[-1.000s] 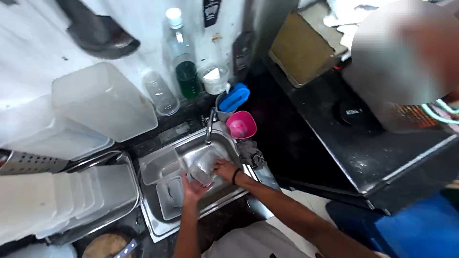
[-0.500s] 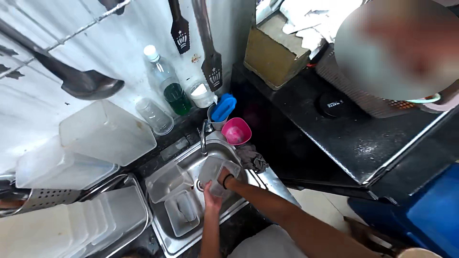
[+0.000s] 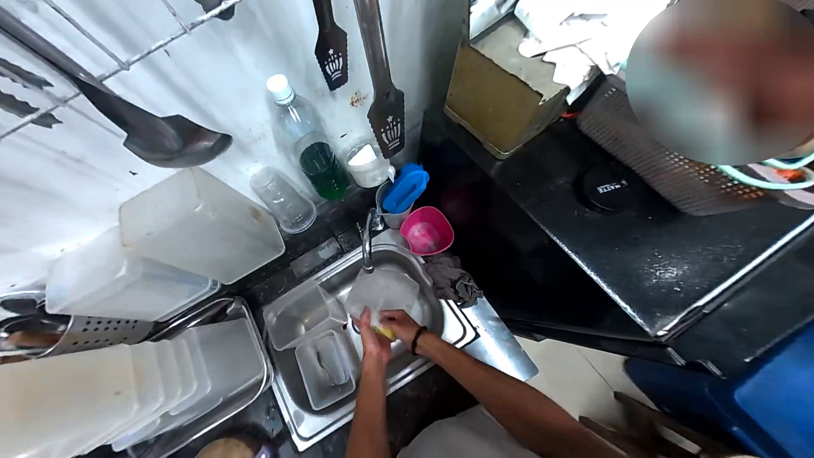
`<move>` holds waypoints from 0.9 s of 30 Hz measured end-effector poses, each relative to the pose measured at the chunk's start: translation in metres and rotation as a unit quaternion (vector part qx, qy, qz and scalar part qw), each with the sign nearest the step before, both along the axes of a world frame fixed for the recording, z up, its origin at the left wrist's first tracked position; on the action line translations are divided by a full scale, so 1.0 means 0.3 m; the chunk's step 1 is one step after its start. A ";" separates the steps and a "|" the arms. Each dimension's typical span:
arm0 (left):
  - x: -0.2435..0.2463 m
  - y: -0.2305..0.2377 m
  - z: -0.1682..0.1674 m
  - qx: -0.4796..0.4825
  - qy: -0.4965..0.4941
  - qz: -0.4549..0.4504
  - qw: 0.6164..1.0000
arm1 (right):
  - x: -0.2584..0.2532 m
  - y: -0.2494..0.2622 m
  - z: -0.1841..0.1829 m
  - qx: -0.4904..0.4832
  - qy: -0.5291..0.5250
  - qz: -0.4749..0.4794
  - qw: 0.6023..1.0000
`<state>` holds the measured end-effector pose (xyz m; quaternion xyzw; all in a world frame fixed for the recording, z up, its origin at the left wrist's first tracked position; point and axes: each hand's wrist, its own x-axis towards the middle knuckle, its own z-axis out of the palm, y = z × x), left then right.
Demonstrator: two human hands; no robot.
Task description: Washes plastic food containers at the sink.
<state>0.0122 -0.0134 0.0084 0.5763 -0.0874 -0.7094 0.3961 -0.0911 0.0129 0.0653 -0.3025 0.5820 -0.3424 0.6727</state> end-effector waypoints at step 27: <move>0.041 0.014 -0.108 -0.004 -0.107 -0.011 0.994 | -0.014 0.003 -0.103 -0.136 0.396 0.130 0.899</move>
